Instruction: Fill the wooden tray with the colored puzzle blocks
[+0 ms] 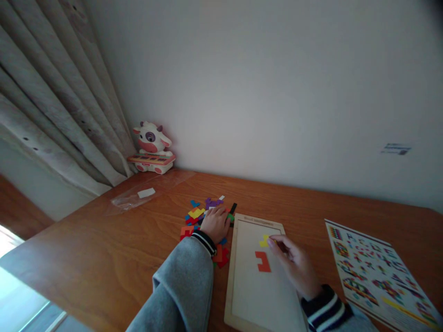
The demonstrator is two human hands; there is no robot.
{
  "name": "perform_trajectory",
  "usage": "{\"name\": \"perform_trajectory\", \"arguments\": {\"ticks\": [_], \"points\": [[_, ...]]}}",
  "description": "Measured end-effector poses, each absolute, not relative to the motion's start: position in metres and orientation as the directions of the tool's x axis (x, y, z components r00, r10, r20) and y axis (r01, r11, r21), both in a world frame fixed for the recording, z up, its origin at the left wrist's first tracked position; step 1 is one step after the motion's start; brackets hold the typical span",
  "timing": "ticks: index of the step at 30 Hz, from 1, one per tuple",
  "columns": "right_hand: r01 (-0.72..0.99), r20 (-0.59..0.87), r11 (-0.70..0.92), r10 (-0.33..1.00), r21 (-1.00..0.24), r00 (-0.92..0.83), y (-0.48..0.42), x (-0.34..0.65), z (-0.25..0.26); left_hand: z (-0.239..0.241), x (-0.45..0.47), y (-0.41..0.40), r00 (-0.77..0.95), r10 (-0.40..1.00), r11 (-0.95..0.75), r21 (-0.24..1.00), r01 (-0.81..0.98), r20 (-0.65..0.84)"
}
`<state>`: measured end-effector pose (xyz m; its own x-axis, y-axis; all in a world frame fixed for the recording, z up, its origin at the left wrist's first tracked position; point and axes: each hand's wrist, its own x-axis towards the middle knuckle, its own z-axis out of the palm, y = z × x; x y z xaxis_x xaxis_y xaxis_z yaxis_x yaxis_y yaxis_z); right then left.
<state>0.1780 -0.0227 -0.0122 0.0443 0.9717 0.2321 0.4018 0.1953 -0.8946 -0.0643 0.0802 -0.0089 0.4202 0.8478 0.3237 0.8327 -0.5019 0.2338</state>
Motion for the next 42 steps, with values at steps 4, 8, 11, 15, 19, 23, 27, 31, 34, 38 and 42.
{"name": "perform_trajectory", "arguments": {"ticks": [4,8,11,15,19,23,27,31,34,38,42], "points": [[0.395,0.231,0.197,0.972,-0.897,0.039,-0.024,0.177,-0.011,-0.010,-0.067,0.084,0.380,0.865,-0.474,0.283,0.834,0.329],[0.409,0.222,0.190,0.974,-0.893,0.033,-0.023,0.177,-0.013,-0.013,-0.069,0.088,0.332,0.873,-0.457,0.359,0.814,0.359],[0.410,0.226,0.195,0.974,-0.891,0.027,-0.023,0.177,-0.015,-0.017,-0.071,0.091,0.286,0.876,-0.445,0.426,0.788,0.388],[0.403,0.224,0.197,0.974,-0.894,0.021,-0.023,0.177,-0.016,-0.021,-0.073,0.094,0.236,0.872,-0.447,0.500,0.742,0.429],[0.403,0.213,0.178,0.976,-0.898,0.043,-0.023,0.177,-0.016,-0.023,-0.074,0.096,0.212,0.861,-0.467,0.550,0.693,0.463],[0.402,0.198,0.151,0.977,-0.903,0.078,-0.022,0.177,-0.015,-0.026,-0.074,0.098,0.210,0.856,-0.479,0.576,0.662,0.472],[0.374,0.206,0.121,0.959,-0.920,0.197,-0.020,0.178,-0.013,-0.029,-0.073,0.099,0.205,0.863,-0.470,0.587,0.660,0.461],[0.364,0.205,0.100,0.943,-0.926,0.263,-0.019,0.179,-0.012,-0.025,-0.072,0.096,0.208,0.866,-0.464,0.577,0.672,0.455],[0.415,0.189,0.104,0.967,-0.904,0.170,-0.018,0.180,-0.015,-0.019,-0.069,0.091,0.229,0.863,-0.473,0.561,0.680,0.450],[0.529,0.156,0.045,0.974,-0.847,0.166,-0.016,0.187,-0.018,-0.012,-0.065,0.084,0.329,0.834,-0.539,0.528,0.656,0.443],[0.606,0.145,-0.042,0.956,-0.794,0.257,-0.014,0.196,-0.016,-0.010,-0.063,0.078,0.482,0.766,-0.641,0.448,0.623,0.425]]}}
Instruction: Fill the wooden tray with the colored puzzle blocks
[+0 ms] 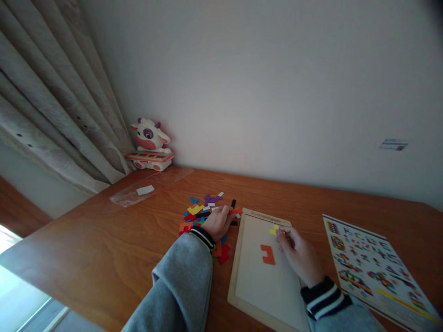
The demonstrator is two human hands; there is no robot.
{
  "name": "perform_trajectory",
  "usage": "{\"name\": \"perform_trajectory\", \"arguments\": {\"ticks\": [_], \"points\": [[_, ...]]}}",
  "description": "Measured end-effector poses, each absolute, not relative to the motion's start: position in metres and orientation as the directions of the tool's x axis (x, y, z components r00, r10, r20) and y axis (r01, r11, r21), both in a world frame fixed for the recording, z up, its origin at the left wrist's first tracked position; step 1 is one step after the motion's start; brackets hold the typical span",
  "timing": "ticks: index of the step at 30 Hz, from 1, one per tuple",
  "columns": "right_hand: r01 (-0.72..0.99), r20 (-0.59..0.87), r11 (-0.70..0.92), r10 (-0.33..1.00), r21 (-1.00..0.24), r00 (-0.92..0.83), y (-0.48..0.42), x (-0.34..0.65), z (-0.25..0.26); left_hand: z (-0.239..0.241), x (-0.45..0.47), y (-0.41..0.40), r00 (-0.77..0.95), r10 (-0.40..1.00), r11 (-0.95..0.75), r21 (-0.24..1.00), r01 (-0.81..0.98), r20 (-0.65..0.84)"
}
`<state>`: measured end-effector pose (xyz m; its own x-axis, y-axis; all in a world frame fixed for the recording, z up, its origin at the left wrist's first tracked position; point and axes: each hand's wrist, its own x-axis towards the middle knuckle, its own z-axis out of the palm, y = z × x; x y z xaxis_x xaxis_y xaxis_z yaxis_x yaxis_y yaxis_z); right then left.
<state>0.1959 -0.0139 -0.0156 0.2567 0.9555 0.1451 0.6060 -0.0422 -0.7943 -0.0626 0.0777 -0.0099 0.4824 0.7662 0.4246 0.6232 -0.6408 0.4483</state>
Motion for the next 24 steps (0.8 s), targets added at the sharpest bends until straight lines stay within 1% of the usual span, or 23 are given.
{"name": "perform_trajectory", "arguments": {"ticks": [4,6,8,12,15,16,18,20,21,23,24], "points": [[0.635,0.163,-0.041,0.952,-0.771,0.259,-0.013,0.200,-0.014,-0.010,-0.062,0.075,0.558,0.736,-0.677,0.381,0.630,0.383],[0.652,0.181,-0.030,0.950,-0.757,0.254,-0.012,0.200,-0.015,-0.009,-0.062,0.075,0.558,0.747,-0.663,0.329,0.673,0.363],[0.655,0.197,-0.004,0.952,-0.756,0.233,-0.012,0.199,-0.015,-0.008,-0.061,0.075,0.525,0.772,-0.628,0.303,0.717,0.358],[0.592,0.191,0.075,0.972,-0.802,0.136,-0.013,0.197,-0.015,-0.006,-0.061,0.077,0.443,0.817,-0.560,0.326,0.762,0.369],[0.540,0.194,0.121,0.978,-0.833,0.079,-0.014,0.196,-0.013,-0.002,-0.062,0.075,0.397,0.827,-0.538,0.358,0.763,0.397],[0.526,0.196,0.131,0.978,-0.841,0.069,-0.014,0.195,-0.013,0.001,-0.062,0.073,0.380,0.829,-0.536,0.391,0.748,0.410],[0.494,0.194,0.135,0.978,-0.859,0.071,-0.015,0.193,-0.010,0.009,-0.061,0.065,0.351,0.843,-0.530,0.525,0.665,0.407],[0.439,0.174,0.130,0.983,-0.889,0.061,-0.017,0.190,-0.005,0.018,-0.057,0.053,0.371,0.852,-0.518,0.704,0.486,0.370],[0.403,0.162,0.132,0.986,-0.905,0.042,-0.018,0.187,-0.002,0.022,-0.054,0.046,0.405,0.843,-0.508,0.775,0.377,0.355],[0.334,0.156,0.159,0.987,-0.929,-0.036,-0.021,0.182,0.004,0.028,-0.047,0.032,0.499,0.786,-0.507,0.841,0.187,0.364],[0.307,0.164,0.181,0.983,-0.934,-0.081,-0.023,0.179,0.007,0.029,-0.043,0.026,0.540,0.762,-0.491,0.862,0.124,0.357]]}}
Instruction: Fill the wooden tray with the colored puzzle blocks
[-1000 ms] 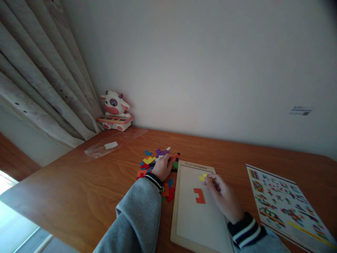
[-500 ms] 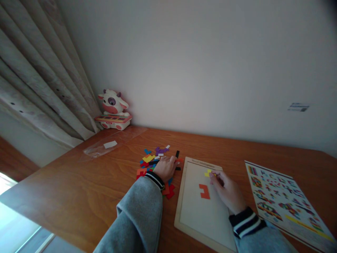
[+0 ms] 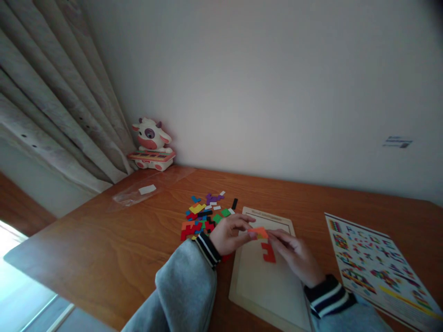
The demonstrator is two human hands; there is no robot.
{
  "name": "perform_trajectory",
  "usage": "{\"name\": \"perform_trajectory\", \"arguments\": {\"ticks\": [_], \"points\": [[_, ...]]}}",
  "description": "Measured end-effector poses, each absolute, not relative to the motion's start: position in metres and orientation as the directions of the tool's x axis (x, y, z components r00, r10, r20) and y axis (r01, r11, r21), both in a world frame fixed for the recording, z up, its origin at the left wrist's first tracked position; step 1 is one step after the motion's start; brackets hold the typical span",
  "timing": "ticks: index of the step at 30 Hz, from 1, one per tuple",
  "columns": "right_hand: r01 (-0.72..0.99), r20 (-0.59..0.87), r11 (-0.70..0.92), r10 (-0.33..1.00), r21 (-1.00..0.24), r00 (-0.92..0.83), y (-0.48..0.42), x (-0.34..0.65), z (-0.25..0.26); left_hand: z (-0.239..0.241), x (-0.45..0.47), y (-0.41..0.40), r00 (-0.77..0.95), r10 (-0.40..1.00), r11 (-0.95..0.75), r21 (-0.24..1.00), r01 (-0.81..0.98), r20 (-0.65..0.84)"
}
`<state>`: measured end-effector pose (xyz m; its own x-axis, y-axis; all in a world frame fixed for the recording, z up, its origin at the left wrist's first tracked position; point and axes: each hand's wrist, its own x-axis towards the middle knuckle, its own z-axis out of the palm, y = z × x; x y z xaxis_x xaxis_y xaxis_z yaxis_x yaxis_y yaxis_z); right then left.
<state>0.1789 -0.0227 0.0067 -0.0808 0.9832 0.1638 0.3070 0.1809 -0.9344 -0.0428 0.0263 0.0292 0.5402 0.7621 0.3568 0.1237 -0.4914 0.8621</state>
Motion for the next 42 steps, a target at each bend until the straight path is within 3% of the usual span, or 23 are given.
{"name": "perform_trajectory", "arguments": {"ticks": [4,9,13,17,21,26,31,35,38,42], "points": [[0.241,0.157,0.191,0.976,-0.951,-0.154,-0.026,0.173,0.007,0.022,-0.032,0.016,0.622,0.720,-0.415,0.909,0.032,0.307],[0.186,0.104,0.115,0.992,-0.976,-0.068,-0.026,0.174,0.001,0.009,-0.029,0.019,0.608,0.760,-0.374,0.919,0.122,0.229],[0.172,0.146,0.162,0.984,-0.972,-0.101,-0.030,0.173,0.006,0.008,-0.030,0.021,0.579,0.788,-0.359,0.920,0.160,0.207],[0.222,0.209,0.242,0.965,-0.944,-0.161,-0.029,0.170,0.010,0.007,-0.032,0.023,0.541,0.816,-0.372,0.903,0.216,0.206],[0.271,0.240,0.241,0.970,-0.932,-0.037,-0.024,0.172,0.008,0.006,-0.032,0.025,0.520,0.832,-0.356,0.903,0.238,0.191],[0.265,0.185,0.143,0.973,-0.954,0.140,-0.020,0.184,0.003,0.004,-0.034,0.036,0.257,0.930,-0.313,0.932,0.185,0.262],[0.271,0.134,0.075,0.970,-0.960,0.204,-0.017,0.190,-0.002,0.004,-0.047,0.052,0.012,0.949,-0.310,0.932,0.187,0.314],[0.246,0.114,0.057,0.968,-0.968,0.225,-0.016,0.190,-0.004,0.008,-0.052,0.058,-0.074,0.988,-0.143,0.987,-0.080,0.137],[0.237,0.136,0.079,0.962,-0.968,0.238,-0.016,0.191,-0.004,0.011,-0.051,0.059,-0.054,0.998,0.016,0.945,-0.326,-0.036],[0.226,0.152,0.087,0.945,-0.970,0.288,-0.014,0.193,-0.005,0.010,-0.051,0.059,-0.050,0.993,0.078,0.900,-0.429,-0.110]]}}
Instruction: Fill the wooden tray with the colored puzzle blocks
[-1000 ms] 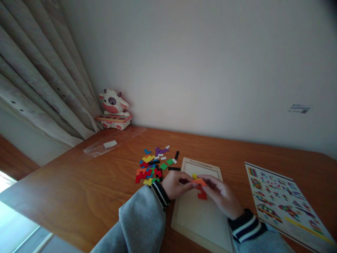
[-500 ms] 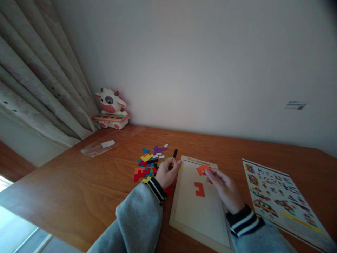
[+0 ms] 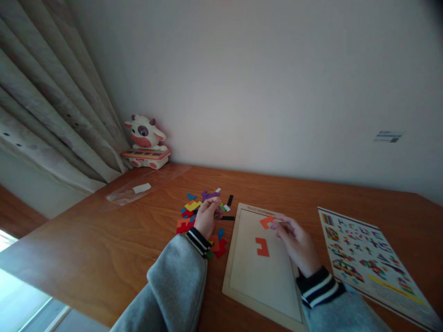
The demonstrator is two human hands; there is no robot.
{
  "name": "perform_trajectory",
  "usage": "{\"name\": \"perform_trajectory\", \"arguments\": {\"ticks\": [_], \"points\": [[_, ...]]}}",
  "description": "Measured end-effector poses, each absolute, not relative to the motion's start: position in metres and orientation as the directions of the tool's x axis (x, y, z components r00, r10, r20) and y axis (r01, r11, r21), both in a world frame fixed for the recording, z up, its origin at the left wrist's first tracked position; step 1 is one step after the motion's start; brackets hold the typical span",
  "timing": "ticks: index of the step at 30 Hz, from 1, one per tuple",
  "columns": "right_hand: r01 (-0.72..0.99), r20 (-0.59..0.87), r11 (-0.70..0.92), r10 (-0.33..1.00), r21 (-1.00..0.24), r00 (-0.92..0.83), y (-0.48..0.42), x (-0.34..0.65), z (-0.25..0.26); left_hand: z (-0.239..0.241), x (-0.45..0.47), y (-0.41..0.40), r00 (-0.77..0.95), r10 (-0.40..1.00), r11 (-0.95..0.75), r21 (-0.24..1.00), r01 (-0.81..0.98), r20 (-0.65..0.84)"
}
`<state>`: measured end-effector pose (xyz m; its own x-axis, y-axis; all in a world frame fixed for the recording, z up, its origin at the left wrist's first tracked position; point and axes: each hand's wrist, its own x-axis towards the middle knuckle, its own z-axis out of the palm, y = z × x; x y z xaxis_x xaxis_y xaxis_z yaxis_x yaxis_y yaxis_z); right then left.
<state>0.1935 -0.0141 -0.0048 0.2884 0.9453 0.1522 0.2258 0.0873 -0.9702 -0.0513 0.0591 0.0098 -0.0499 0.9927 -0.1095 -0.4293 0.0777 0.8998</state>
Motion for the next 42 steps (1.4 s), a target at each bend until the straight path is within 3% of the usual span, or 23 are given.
{"name": "perform_trajectory", "arguments": {"ticks": [8,13,16,19,23,27,30,39,42], "points": [[0.286,0.227,0.107,0.875,-0.952,0.429,-0.011,0.200,-0.010,0.013,-0.054,0.060,-0.074,0.971,0.147,0.814,-0.562,-0.227],[0.250,0.219,0.139,0.918,-0.958,0.332,-0.014,0.194,-0.008,0.017,-0.050,0.055,0.080,0.974,0.222,0.815,-0.536,-0.213],[0.284,0.210,0.146,0.955,-0.948,0.208,-0.019,0.189,-0.005,0.016,-0.053,0.056,0.168,0.979,0.176,0.892,-0.416,-0.115],[0.312,0.201,0.151,0.971,-0.938,0.133,-0.022,0.184,-0.004,0.014,-0.065,0.062,0.205,0.979,0.021,0.974,-0.227,0.026],[0.309,0.205,0.157,0.970,-0.938,0.131,-0.022,0.184,-0.004,0.010,-0.085,0.072,0.254,0.958,-0.165,0.980,0.109,0.133],[0.297,0.197,0.148,0.970,-0.943,0.143,-0.021,0.184,-0.005,0.006,-0.101,0.076,0.213,0.957,-0.285,0.772,0.568,0.197],[0.296,0.196,0.147,0.970,-0.944,0.145,-0.020,0.184,-0.005,0.004,-0.108,0.076,0.227,0.935,-0.347,0.574,0.742,0.272],[0.338,0.201,0.146,0.971,-0.930,0.132,-0.019,0.188,-0.006,0.003,-0.153,0.075,0.262,0.778,-0.500,0.309,0.809,0.572],[0.353,0.195,0.141,0.973,-0.925,0.125,-0.019,0.190,-0.007,0.001,-0.187,0.061,0.342,0.746,-0.561,0.263,0.785,0.572]]}}
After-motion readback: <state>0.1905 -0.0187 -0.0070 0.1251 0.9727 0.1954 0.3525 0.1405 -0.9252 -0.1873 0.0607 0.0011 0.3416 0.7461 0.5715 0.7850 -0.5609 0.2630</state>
